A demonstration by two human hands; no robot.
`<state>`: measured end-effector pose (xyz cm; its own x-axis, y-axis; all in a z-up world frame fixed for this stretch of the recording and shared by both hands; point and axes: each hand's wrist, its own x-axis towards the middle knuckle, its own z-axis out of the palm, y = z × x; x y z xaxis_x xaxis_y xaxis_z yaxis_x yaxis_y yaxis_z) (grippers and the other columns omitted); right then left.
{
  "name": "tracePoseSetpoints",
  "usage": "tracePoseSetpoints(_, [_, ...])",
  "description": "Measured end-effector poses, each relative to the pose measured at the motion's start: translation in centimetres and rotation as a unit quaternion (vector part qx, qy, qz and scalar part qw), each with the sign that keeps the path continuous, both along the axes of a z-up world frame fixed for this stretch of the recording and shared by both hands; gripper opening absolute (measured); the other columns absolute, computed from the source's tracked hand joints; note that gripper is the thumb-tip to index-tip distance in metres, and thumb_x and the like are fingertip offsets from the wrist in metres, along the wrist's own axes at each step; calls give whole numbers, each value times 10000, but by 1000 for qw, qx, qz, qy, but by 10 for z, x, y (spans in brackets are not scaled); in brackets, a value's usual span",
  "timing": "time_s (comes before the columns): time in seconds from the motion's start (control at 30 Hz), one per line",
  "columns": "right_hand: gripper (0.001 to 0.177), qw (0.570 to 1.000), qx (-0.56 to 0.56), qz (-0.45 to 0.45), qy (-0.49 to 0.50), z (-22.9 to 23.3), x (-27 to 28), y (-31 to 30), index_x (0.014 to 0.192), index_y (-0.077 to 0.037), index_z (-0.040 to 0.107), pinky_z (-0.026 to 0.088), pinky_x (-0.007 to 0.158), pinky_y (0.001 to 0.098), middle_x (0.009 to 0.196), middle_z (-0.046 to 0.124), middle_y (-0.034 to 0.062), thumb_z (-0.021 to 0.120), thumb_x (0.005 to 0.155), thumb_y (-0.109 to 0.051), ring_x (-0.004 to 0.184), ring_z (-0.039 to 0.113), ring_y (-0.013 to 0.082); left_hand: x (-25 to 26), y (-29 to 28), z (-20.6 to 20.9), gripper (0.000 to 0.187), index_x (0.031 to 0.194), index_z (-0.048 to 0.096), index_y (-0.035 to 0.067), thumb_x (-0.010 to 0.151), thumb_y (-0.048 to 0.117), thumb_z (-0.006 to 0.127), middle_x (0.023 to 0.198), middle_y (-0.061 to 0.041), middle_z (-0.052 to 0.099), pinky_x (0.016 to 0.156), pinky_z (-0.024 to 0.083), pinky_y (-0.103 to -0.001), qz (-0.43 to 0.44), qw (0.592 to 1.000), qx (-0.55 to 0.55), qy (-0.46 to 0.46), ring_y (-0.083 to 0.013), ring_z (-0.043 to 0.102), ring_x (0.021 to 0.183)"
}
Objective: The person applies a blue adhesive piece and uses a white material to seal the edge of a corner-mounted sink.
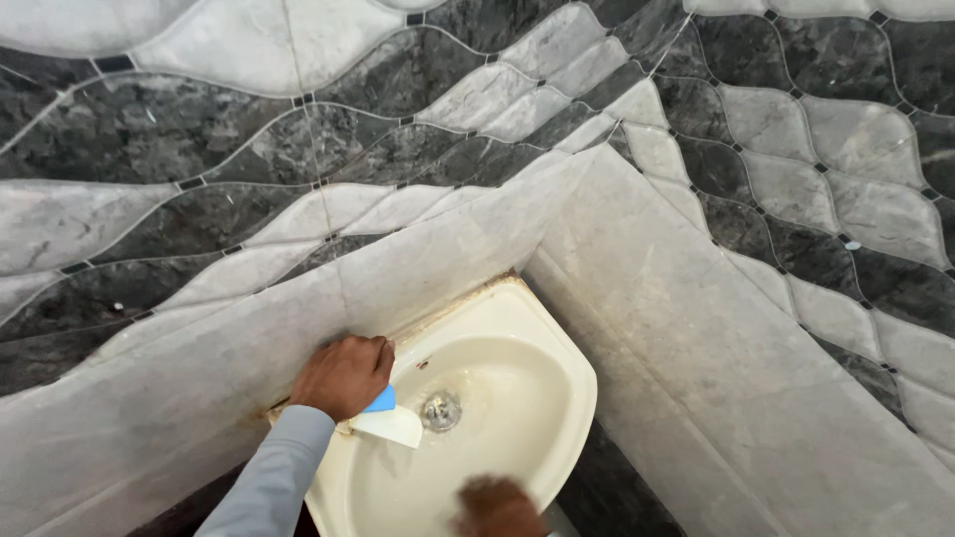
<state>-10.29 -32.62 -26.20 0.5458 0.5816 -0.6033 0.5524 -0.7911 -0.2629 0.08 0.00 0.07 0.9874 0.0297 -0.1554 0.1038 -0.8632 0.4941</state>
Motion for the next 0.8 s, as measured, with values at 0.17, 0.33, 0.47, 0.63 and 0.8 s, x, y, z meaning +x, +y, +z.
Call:
tracePoseSetpoints(0.17, [431,979,41,-35,-195,33,67,-37,1264,-68,623,354,1087,590,1363,566,189,472,1005,-378,1283,522,403,2,2,-6,390,875,736,100,981,359,465,916,-199,739,895,523,-547,-21,1000,15,-14,-408,696,899])
tracePoseSetpoints(0.33, [425,599,338,-577,442,29,61,102,1224,-46,641,595,940,438,1174,630,113,495,1031,-395,1012,674,286,1,3,-7,400,852,744,100,978,368,474,924,-197,738,908,520,-542,-7,1000,12,-22,-407,698,898])
tracePoseSetpoints(0.47, [361,248,484,-607,580,39,60,153,1223,-7,633,565,879,391,1082,698,143,500,1032,-283,947,691,285,1,2,-5,406,857,750,107,986,365,464,932,-188,746,917,527,-528,-6,1000,10,-1,-395,699,910])
tracePoseSetpoints(0.63, [375,154,516,-604,588,69,79,172,1274,80,572,562,981,442,1191,692,218,399,1058,-173,1080,682,349,1,0,-5,410,891,746,108,995,374,452,964,-184,742,935,517,-514,-5,1000,20,7,-389,697,925])
tracePoseSetpoints(0.8, [503,169,450,-621,619,138,80,166,1346,190,489,483,1114,572,1354,586,352,302,1043,-166,1239,590,498,4,2,-9,412,893,745,105,995,370,447,973,-186,741,933,514,-518,-14,1000,16,3,-398,691,935])
